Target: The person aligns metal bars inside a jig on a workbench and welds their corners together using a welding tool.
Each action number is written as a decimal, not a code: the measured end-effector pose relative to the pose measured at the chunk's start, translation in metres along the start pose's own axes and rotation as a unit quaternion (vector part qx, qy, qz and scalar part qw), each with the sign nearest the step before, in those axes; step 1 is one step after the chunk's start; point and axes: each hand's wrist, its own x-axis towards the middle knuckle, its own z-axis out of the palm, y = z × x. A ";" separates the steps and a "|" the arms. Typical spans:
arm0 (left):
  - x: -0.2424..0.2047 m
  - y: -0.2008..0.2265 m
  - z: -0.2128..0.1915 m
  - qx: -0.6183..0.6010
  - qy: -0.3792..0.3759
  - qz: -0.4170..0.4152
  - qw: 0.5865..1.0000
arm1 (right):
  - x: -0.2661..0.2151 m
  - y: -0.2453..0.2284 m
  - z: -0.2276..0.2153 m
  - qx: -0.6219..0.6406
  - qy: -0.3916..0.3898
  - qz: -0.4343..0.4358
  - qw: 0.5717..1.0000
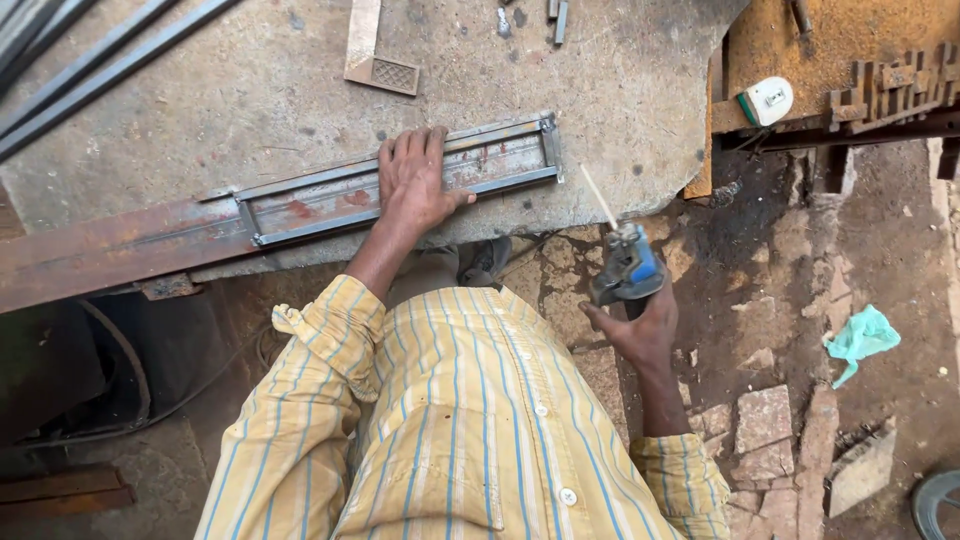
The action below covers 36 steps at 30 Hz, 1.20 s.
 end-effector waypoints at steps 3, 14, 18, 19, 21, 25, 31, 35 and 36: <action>-0.002 0.002 -0.002 0.002 0.009 0.007 1.000 | -0.001 0.002 0.012 0.004 -0.021 -0.037 0.999; 0.000 0.000 0.004 -0.003 0.017 0.007 1.000 | 0.010 -0.020 0.020 0.010 -0.058 -0.031 0.998; 0.001 -0.002 0.003 -0.005 0.011 0.019 1.000 | 0.010 -0.021 0.018 0.025 -0.067 -0.022 0.997; 0.001 -0.001 0.003 -0.006 0.010 0.019 1.000 | 0.010 -0.021 0.017 0.024 -0.068 -0.021 0.997; 0.002 0.001 0.002 0.002 -0.007 -0.005 1.000 | 0.010 -0.022 0.016 0.016 -0.073 -0.011 0.997; 0.000 -0.003 0.007 -0.003 0.019 0.010 1.000 | 0.009 -0.025 0.015 -0.022 -0.058 -0.032 0.998; 0.001 -0.003 0.004 -0.013 0.024 0.018 0.999 | 0.009 -0.029 0.014 -0.005 -0.032 -0.036 0.999; 0.001 -0.001 0.003 -0.007 0.014 0.010 1.000 | 0.010 -0.030 0.014 0.007 -0.034 -0.051 0.998; 0.000 0.000 0.003 -0.007 0.017 0.010 1.000 | 0.009 -0.029 0.014 0.005 -0.038 -0.046 0.998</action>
